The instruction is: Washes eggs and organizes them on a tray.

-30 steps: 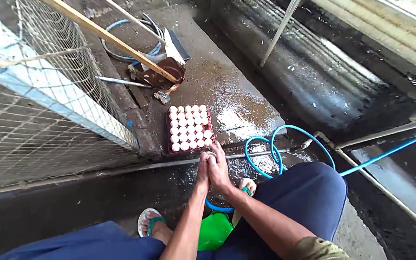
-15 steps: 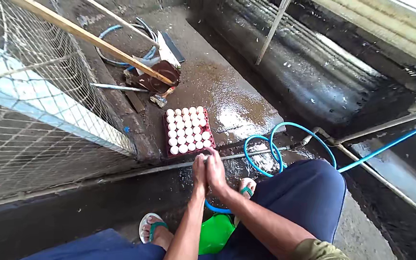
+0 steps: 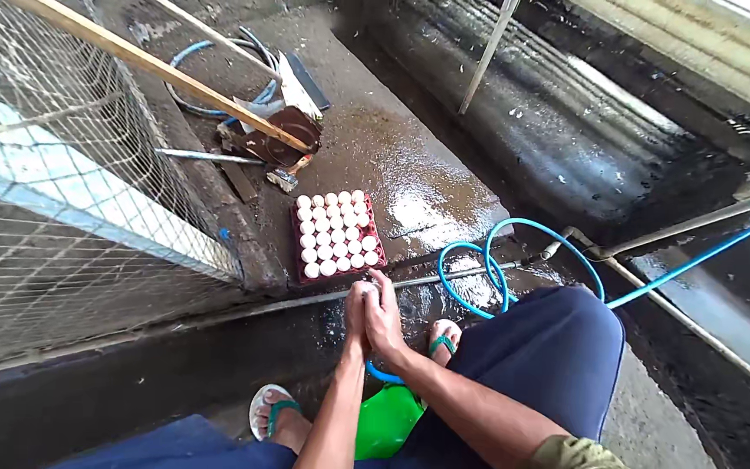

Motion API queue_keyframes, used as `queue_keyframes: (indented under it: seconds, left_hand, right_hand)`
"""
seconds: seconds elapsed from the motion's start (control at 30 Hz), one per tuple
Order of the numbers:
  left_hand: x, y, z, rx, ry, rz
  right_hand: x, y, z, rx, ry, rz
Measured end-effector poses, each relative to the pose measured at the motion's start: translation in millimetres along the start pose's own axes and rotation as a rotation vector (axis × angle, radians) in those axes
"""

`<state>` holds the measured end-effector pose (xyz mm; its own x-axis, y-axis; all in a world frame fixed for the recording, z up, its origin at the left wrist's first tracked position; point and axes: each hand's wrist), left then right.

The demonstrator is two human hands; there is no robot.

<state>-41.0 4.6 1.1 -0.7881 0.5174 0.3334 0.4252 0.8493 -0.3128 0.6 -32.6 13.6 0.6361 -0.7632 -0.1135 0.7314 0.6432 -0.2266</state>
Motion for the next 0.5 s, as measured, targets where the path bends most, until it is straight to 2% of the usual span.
queue_keyframes:
  seconds: [0.03, 0.1, 0.17, 0.2, 0.23, 0.37, 0.4, 0.5]
  left_hand:
    - [2.1, -2.3, -1.1, 0.051, -0.038, 0.057]
    - [6.8, -1.8, -6.4, 0.165, -0.097, 0.167]
    - [3.2, -3.6, -7.2, 0.172, -0.134, 0.161]
    - [2.3, -2.3, -4.9, 0.140, -0.162, 0.141]
    - [3.2, 1.0, -3.1, 0.114, -0.188, 0.117]
    - [3.0, -0.4, -1.1, -0.043, -0.174, 0.094]
    - [3.5, -2.8, -1.2, -0.060, -0.132, 0.121]
    - [0.2, -2.4, 3.1, -0.098, -0.043, 0.132]
  right_hand:
    - [2.0, 2.7, -2.2, -0.009, 0.003, -0.021]
    - [6.4, 30.1, 6.2, -0.217, 0.110, -0.095]
    - [12.4, 50.7, 12.4, -0.475, 0.226, -0.135]
    - [13.2, 51.2, 11.7, -0.508, 0.253, -0.133]
    - [11.2, 45.9, 12.1, -0.467, 0.244, -0.125]
    - [3.9, 7.8, 7.2, 0.009, -0.019, 0.026]
    - [5.5, 10.8, 6.4, 0.023, -0.036, 0.013]
    - [9.0, 30.2, 7.4, -0.176, 0.039, -0.109]
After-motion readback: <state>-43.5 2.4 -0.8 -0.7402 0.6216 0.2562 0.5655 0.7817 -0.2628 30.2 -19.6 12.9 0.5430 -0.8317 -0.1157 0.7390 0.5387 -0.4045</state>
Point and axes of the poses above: each hand's wrist, its own y-axis towards the middle knuckle, its own x-axis out of the back of the hand, z = x × y, and after that the axes turned 15 degrees about y, right-handed
